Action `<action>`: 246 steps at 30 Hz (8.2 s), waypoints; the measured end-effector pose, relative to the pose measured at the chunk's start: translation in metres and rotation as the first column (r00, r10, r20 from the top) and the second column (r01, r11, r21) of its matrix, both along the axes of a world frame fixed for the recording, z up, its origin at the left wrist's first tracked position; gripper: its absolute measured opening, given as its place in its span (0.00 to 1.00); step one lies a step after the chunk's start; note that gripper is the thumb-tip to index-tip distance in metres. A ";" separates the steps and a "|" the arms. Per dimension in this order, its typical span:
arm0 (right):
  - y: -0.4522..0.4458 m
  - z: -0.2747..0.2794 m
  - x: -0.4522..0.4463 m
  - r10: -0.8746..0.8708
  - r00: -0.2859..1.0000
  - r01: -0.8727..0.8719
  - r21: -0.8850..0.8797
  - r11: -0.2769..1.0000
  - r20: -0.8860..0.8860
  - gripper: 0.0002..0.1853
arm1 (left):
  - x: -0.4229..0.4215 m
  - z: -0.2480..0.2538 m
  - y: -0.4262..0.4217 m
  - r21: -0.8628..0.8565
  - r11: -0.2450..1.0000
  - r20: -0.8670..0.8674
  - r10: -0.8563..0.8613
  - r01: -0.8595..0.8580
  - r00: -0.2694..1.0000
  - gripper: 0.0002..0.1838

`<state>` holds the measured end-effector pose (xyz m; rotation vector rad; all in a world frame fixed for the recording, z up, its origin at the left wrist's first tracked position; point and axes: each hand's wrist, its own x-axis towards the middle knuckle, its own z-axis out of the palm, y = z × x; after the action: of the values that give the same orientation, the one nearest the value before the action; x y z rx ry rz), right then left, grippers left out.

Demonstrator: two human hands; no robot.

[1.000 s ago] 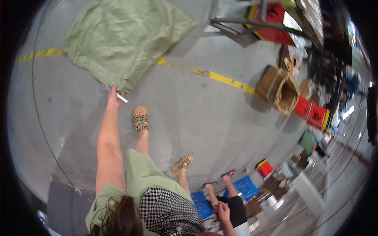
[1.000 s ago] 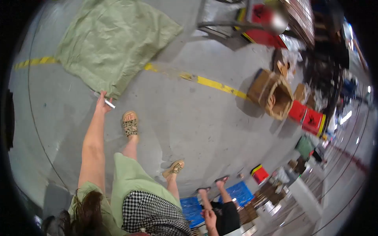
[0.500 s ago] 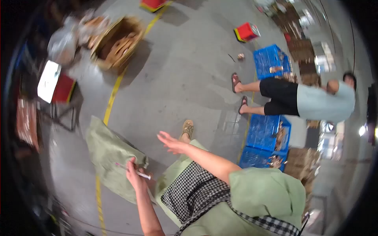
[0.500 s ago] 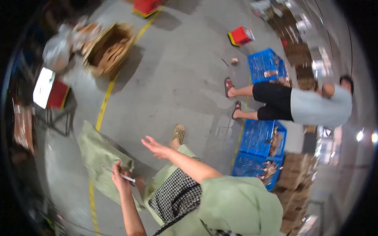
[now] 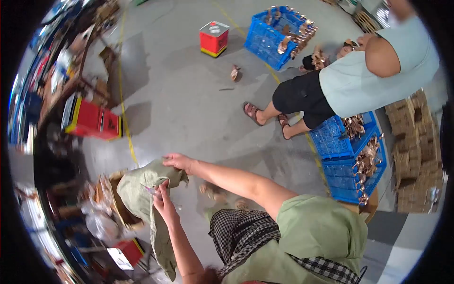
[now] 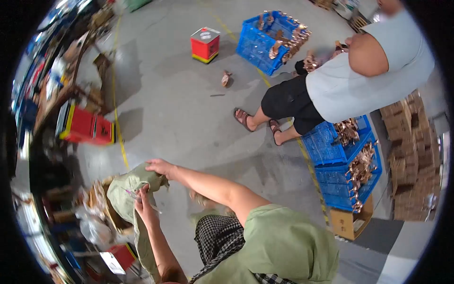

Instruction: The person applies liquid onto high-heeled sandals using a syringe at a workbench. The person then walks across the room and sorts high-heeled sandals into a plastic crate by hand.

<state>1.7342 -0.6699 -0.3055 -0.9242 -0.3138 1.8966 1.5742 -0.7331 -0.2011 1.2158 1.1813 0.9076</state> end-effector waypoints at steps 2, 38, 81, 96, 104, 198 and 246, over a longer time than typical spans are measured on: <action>0.047 0.007 0.081 -0.121 0.989 0.117 0.050 0.992 0.090 0.27 | 0.057 -0.007 0.053 -0.019 0.993 -0.005 -0.115 0.115 0.993 0.18; -0.001 -0.112 1.075 -0.887 -0.149 0.988 0.019 -0.156 0.437 0.27 | 0.846 -0.240 0.453 -0.864 0.325 0.060 -0.692 0.384 0.720 0.24; 0.123 -0.272 0.709 -0.450 0.618 0.742 -0.668 0.062 0.645 0.13 | 0.853 -0.202 0.728 -0.905 0.392 0.146 -0.077 0.164 0.986 0.19; 0.524 -0.123 0.749 -0.656 0.666 0.618 -0.756 0.217 0.356 0.18 | 1.072 -0.027 1.118 -0.811 0.481 0.231 -0.261 0.333 0.937 0.17; 0.652 -0.203 0.971 -0.437 0.507 0.809 -0.586 -0.056 0.743 0.10 | 1.377 0.024 1.216 -0.756 0.459 0.205 -0.509 0.465 0.836 0.12; 0.583 -0.077 1.900 -0.410 0.177 0.414 -0.446 -0.794 0.895 0.29 | 2.388 -0.293 0.618 -0.753 -0.556 0.026 -0.559 0.351 -0.829 0.16; 0.425 -0.385 1.076 0.150 -0.211 -0.214 0.104 -0.971 0.966 0.31 | 1.436 -0.464 0.271 0.157 -0.603 -0.740 0.453 -0.782 -0.498 0.20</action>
<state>2.8098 -0.2454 -0.6907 1.3337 -3.2095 1.5098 3.0103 -0.4616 -0.6655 -1.0519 2.8973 1.0528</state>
